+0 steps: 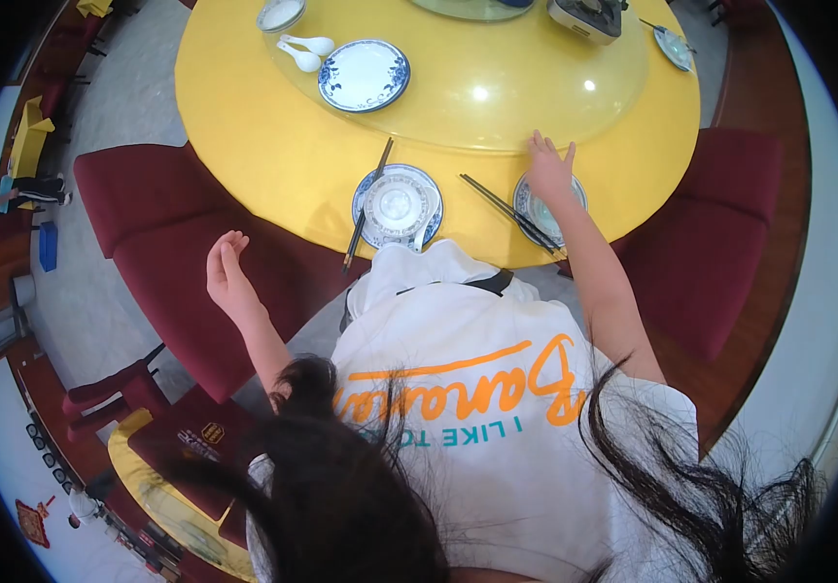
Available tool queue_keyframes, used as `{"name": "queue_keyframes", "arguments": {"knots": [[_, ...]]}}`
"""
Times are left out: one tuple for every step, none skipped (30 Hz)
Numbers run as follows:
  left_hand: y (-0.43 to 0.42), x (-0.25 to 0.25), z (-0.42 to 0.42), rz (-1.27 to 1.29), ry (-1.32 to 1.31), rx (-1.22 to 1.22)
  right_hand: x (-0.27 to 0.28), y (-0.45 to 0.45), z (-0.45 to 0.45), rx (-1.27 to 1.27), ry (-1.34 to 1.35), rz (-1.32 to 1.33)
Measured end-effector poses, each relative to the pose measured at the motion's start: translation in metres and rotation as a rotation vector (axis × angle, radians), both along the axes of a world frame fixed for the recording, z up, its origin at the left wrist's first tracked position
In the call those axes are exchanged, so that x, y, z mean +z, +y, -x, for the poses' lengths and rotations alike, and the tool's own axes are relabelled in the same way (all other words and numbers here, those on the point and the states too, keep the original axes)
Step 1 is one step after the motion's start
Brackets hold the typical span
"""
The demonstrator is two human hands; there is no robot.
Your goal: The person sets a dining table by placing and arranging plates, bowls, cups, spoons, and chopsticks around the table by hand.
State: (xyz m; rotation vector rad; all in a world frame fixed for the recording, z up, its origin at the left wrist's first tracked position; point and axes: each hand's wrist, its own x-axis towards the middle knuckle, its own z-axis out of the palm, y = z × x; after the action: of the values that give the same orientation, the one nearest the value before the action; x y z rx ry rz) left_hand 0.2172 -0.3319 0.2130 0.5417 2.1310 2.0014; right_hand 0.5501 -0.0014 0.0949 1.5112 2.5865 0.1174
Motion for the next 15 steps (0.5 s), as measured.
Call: {"name": "queue_keyframes", "arguments": {"knots": [[0.002, 0.001, 0.000, -0.002, -0.004, -0.002, -0.001, 0.002, -0.001, -0.016, 0.005, 0.000], [0.004, 0.001, 0.000, -0.002, -0.010, -0.006, -0.001, 0.005, -0.001, -0.048, -0.023, -0.006], [0.005, 0.000, 0.000, -0.002, -0.016, -0.010, -0.001, 0.008, -0.001, -0.080, -0.051, -0.011], [0.006, 0.000, 0.000, 0.000, -0.023, -0.016, -0.001, 0.009, 0.000, -0.114, -0.080, -0.016], [0.006, -0.001, 0.000, 0.000, -0.033, -0.017, -0.001, 0.009, 0.000, -0.114, -0.047, 0.007], [0.006, -0.003, 0.000, 0.000, -0.043, -0.018, 0.000, 0.009, 0.002, -0.115, -0.015, 0.029], [0.007, -0.005, 0.000, 0.000, -0.052, -0.019, 0.001, 0.008, 0.004, -0.115, 0.018, 0.051], [0.007, -0.007, 0.000, -0.007, -0.056, -0.023, 0.002, 0.004, 0.008, -0.066, 0.047, 0.046], [0.008, -0.008, 0.001, -0.014, -0.059, -0.026, 0.002, -0.001, 0.013, -0.016, 0.075, 0.042], [0.008, -0.009, 0.001, -0.020, -0.061, -0.029, 0.002, -0.006, 0.018, 0.035, 0.104, 0.039], [0.009, -0.008, 0.000, -0.018, -0.061, -0.032, 0.001, -0.010, 0.022, 0.061, 0.094, 0.046], [0.011, -0.005, -0.001, -0.016, -0.060, -0.035, -0.001, -0.014, 0.026, 0.086, 0.085, 0.053], [0.013, -0.004, -0.002, -0.014, -0.059, -0.038, -0.002, -0.018, 0.029, 0.110, 0.076, 0.059], [0.014, -0.003, -0.002, -0.014, -0.058, -0.039, -0.001, -0.021, 0.030, 0.081, 0.076, 0.056], [0.014, -0.004, -0.002, -0.014, -0.056, -0.040, -0.001, -0.023, 0.032, 0.052, 0.078, 0.053]]}}
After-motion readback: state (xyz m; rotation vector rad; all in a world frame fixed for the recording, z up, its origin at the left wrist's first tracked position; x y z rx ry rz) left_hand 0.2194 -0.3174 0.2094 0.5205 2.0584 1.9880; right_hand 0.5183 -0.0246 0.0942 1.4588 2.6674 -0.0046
